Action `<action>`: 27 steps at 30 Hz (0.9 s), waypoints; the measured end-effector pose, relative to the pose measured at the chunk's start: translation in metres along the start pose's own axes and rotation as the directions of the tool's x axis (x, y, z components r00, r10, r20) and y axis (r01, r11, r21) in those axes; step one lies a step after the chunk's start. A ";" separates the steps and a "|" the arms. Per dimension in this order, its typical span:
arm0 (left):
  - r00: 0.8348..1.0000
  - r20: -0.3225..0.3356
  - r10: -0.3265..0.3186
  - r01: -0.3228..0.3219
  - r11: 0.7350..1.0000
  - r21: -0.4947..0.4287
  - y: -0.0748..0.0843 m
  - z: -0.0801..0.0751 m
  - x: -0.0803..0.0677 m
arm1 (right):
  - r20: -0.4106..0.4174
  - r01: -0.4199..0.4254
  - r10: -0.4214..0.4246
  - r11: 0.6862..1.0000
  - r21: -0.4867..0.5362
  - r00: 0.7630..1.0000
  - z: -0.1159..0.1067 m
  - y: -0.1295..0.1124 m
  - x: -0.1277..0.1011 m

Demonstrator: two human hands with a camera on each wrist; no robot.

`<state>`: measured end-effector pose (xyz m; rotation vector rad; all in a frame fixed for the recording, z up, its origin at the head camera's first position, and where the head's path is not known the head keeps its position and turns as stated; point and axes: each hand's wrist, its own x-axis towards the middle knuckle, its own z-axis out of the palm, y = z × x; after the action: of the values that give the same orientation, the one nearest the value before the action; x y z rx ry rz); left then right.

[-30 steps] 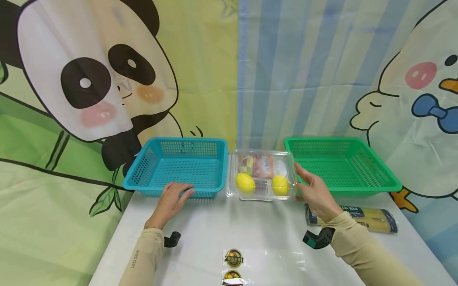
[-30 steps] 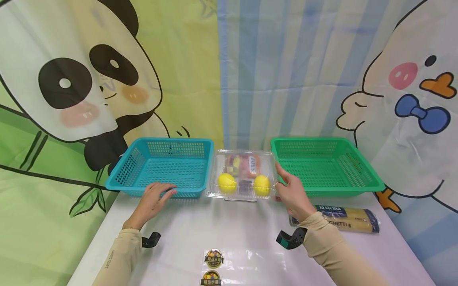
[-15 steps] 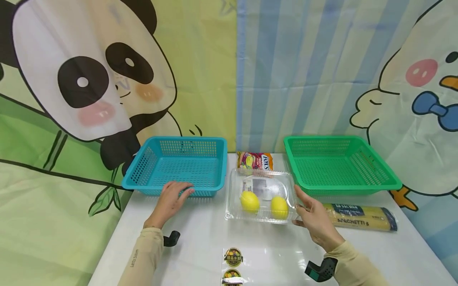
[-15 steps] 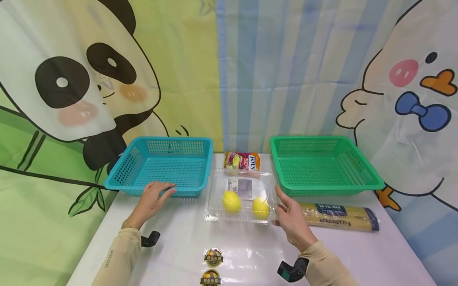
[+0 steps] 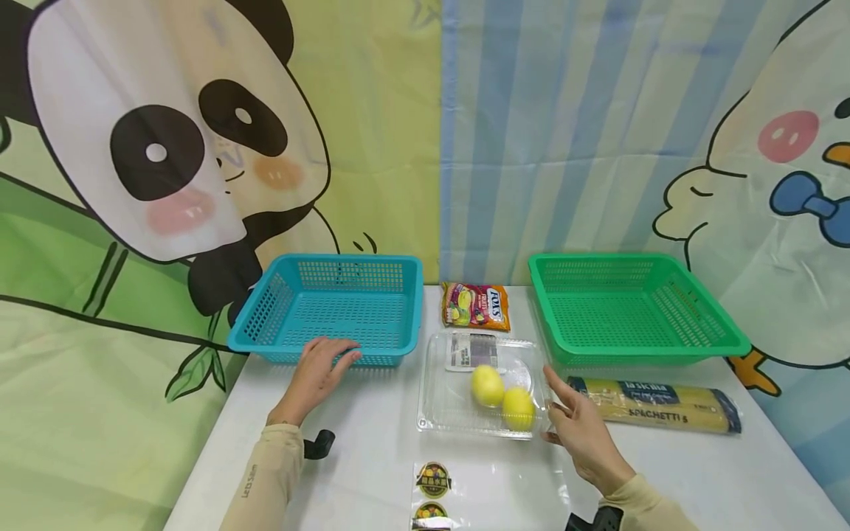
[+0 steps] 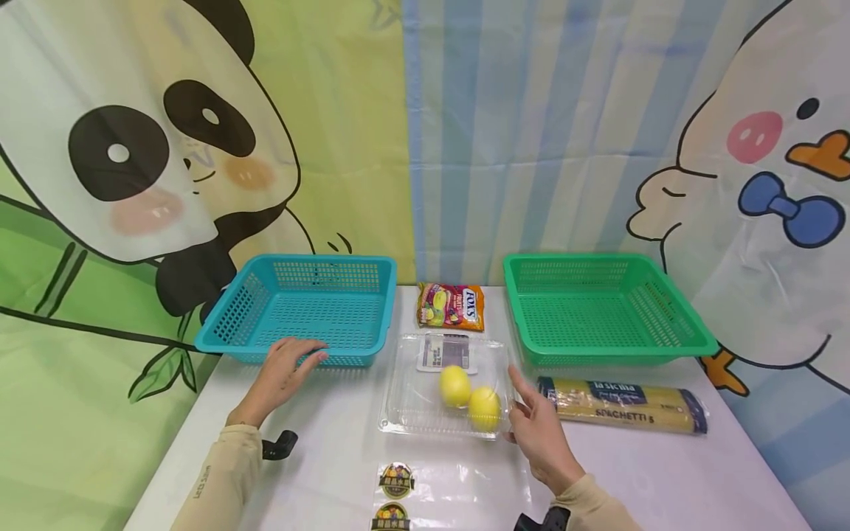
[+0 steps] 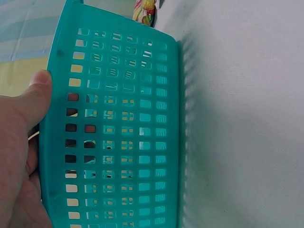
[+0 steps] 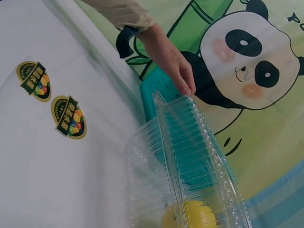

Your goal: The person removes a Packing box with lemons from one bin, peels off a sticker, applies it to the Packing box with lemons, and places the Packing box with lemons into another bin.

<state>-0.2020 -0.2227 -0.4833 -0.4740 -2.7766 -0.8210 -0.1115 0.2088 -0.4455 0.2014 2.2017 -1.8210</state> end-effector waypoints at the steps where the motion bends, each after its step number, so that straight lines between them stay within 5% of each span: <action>1: 1.000 0.002 -0.001 0.001 1.000 0.001 0.000 0.000 0.000 | -0.002 -0.002 0.002 1.000 0.003 1.000 0.001 0.001 -0.001; 27: 1.000 0.012 -0.009 0.009 1.000 0.004 0.000 -0.001 0.001 | -0.007 -0.018 0.018 0.999 0.032 1.000 0.002 0.012 0.001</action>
<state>-0.2025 -0.2227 -0.4822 -0.4671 -2.7928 -0.8174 -0.1085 0.2087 -0.4571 0.2346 2.1700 -1.8498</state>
